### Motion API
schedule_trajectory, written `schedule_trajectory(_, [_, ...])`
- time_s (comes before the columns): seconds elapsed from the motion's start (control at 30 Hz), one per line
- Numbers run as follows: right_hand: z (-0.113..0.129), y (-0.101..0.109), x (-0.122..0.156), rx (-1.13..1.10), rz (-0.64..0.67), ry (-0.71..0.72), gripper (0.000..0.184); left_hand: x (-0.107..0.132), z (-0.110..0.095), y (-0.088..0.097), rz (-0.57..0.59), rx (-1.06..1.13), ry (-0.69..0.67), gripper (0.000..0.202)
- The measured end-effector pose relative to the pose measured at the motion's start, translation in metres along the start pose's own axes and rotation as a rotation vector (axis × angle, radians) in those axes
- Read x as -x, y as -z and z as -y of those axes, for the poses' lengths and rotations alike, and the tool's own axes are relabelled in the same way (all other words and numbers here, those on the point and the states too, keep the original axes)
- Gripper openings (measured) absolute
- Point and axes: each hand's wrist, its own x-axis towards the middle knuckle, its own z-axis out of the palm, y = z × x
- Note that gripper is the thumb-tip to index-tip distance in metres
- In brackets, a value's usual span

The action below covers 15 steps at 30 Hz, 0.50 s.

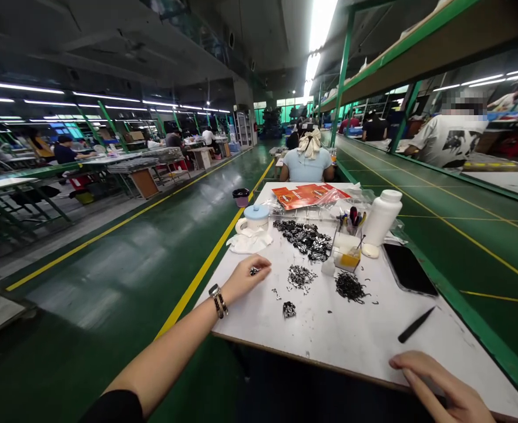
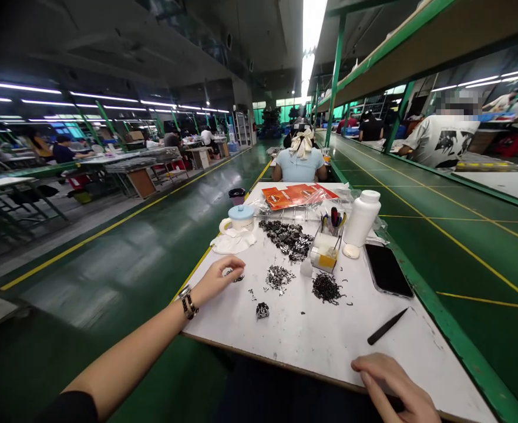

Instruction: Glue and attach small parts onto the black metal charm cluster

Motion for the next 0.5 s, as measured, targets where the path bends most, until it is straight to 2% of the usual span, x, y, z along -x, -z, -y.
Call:
schedule_trajectory(0.1, [0.003, -0.004, -0.025, 0.013, 0.038, 0.067, 0.018, 0.014, -0.021, -0.014, 0.189, -0.014, -0.128, 0.031])
schedule_trajectory(0.17, [0.007, -0.008, -0.044, 0.008, 0.079, 0.139, 0.021, 0.019, -0.028, -0.026, 0.233, -0.057, -0.158, 0.042])
schedule_trajectory(0.23, [0.011, -0.012, -0.063, -0.003, 0.136, 0.182, 0.024, 0.018, -0.028, -0.035, 0.254, -0.098, -0.165, 0.043])
schedule_trajectory(0.33, [0.02, -0.019, -0.09, -0.009, 0.279, 0.216, 0.026, 0.011, -0.023, -0.042, 0.296, -0.113, -0.184, 0.03])
schedule_trajectory(0.43, [0.029, -0.025, -0.115, 0.02, 0.454, 0.235, 0.026, 0.005, -0.022, -0.044, 0.376, -0.068, -0.252, 0.026])
schedule_trajectory(0.5, [0.034, -0.031, -0.133, 0.036, 0.525, 0.229, 0.023, 0.003, -0.027, -0.047, 0.446, -0.018, -0.313, 0.028])
